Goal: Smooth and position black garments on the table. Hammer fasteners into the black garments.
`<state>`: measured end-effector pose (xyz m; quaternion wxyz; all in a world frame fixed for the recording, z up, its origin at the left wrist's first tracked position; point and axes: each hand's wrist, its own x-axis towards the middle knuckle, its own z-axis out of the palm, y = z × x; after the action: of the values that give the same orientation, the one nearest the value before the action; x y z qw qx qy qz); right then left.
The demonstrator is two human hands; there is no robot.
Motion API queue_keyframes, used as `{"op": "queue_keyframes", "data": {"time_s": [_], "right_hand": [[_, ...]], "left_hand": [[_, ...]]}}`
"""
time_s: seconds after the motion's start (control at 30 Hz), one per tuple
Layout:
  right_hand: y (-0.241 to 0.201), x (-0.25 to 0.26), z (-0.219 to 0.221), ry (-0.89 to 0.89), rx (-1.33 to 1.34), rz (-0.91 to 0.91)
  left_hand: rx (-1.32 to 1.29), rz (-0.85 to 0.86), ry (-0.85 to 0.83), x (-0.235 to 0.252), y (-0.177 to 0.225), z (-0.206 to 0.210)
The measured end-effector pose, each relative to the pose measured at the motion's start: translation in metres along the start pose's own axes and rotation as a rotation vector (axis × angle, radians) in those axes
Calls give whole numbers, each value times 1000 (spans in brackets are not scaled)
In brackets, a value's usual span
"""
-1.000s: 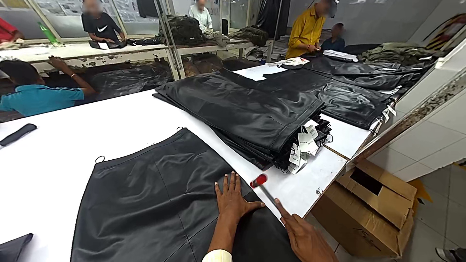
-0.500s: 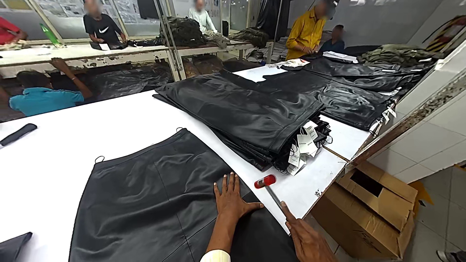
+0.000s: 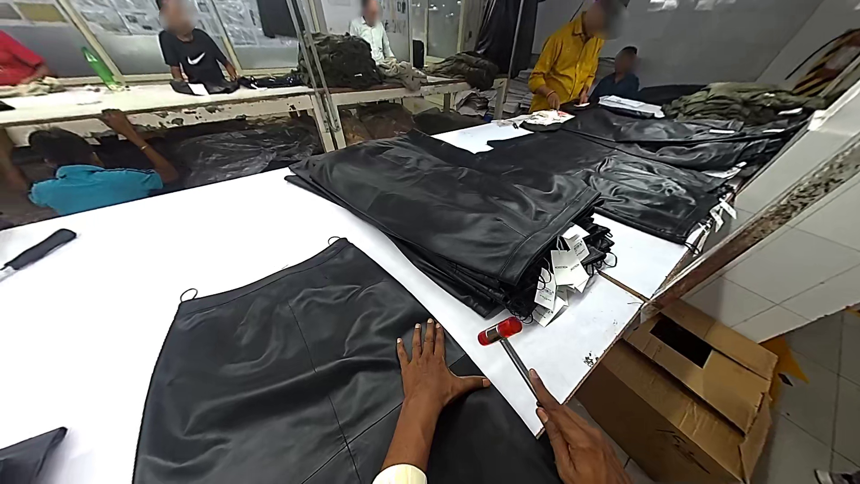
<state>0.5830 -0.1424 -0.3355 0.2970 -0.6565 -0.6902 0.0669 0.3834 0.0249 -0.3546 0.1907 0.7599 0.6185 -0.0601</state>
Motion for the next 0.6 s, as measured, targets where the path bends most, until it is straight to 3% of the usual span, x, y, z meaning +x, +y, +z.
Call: {"op": "queue_keyframes", "data": {"time_s": [0.1, 0.2, 0.33, 0.47, 0.6], "right_hand": [[-3, 4, 14, -19, -108, -36], [2, 13, 20, -220, -231, 45], [-9, 17, 18, 20, -105, -51], [-8, 15, 23, -217, -257, 19], [-19, 18, 20, -2, -174, -72]], "left_hand": [[22, -3, -11, 0, 1, -2], [22, 4, -23, -2, 1, -1], [16, 0, -34, -1, 1, -5], [24, 7, -30, -3, 1, -2], [16, -2, -43, -1, 1, -6]]}}
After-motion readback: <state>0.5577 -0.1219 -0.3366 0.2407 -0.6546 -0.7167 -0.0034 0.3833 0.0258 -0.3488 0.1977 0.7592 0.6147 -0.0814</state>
